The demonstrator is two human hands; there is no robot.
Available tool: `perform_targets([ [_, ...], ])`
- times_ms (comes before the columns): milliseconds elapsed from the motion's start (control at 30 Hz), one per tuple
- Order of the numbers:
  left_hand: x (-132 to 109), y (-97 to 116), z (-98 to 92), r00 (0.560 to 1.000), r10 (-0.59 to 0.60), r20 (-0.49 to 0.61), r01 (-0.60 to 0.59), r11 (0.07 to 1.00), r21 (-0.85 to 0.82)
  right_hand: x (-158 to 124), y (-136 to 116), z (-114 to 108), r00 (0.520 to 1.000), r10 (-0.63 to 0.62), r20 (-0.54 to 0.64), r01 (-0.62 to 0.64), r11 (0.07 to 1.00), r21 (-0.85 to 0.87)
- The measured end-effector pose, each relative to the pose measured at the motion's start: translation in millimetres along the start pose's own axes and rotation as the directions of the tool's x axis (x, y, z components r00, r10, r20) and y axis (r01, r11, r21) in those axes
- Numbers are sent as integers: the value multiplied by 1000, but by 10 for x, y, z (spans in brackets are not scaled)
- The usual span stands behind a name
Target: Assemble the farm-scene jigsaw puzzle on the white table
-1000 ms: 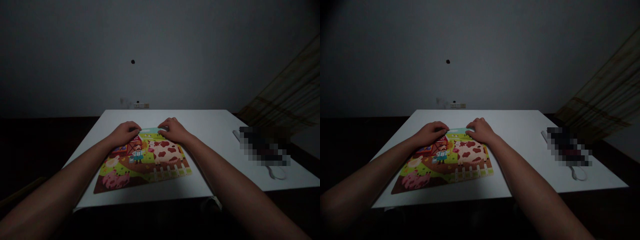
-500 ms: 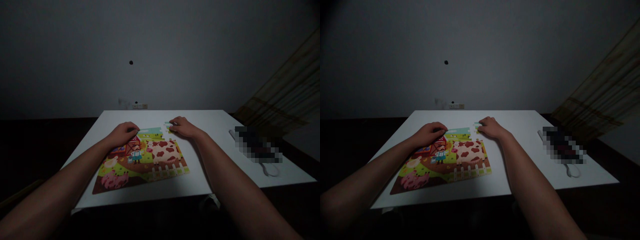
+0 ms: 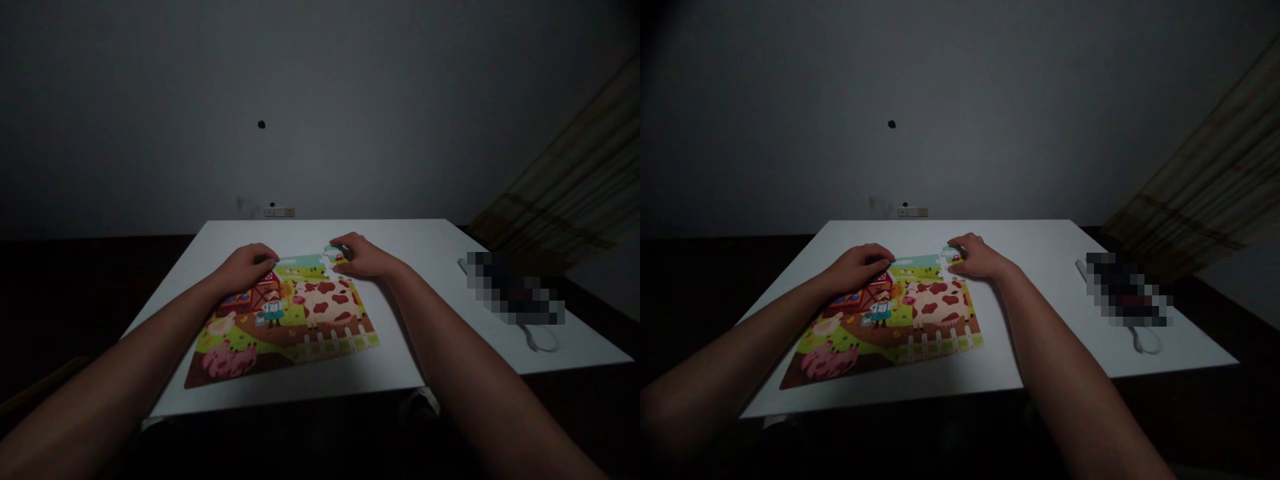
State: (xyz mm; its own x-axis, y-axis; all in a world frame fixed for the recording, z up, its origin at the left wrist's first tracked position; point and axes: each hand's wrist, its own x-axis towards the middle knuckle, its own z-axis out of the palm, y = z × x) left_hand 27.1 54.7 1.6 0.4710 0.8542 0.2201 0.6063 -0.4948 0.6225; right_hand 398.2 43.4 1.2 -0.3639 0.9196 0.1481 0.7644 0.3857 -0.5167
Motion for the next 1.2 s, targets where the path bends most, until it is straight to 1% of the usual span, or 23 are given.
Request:
perform_targets([
  [100, -2, 3, -1, 1000, 6, -2, -6, 1000, -7, 0, -29, 3, 1000, 2, -10, -1, 994, 106],
  [167, -1, -1, -1, 1000, 12, 0, -12, 1000, -10, -2, -45, -4, 1000, 15, -20, -12, 989, 144],
  [300, 3, -9, -1, 1000, 10, 4, -10, 1000, -10, -2, -59, -17, 998, 38, -53, -29, 986, 164],
  [400, 2, -5, -1, 1000, 10, -1, -10, 1000, -11, 3, -66, -10, 997, 34, -74, -21, 985, 169],
  [600, 1, 11, 2, 1000, 0, -6, 0, 1000, -3, 18, -70, 26, 998, 28, -54, -14, 971, 240],
  [833, 4, 12, -4, 1000, -4, 5, 4, 1000, 5, 26, -67, 31, 996, 15, -85, 9, 959, 282],
  [1033, 3, -4, -7, 1000, -8, 12, 8, 1000, 7, 18, -151, -17, 994, 108, -18, -88, 880, 466],
  [1200, 0, 0, -8, 1000, -4, 12, 4, 1000, 3, 23, -202, -42, 997, 65, -35, -43, 893, 448],
])
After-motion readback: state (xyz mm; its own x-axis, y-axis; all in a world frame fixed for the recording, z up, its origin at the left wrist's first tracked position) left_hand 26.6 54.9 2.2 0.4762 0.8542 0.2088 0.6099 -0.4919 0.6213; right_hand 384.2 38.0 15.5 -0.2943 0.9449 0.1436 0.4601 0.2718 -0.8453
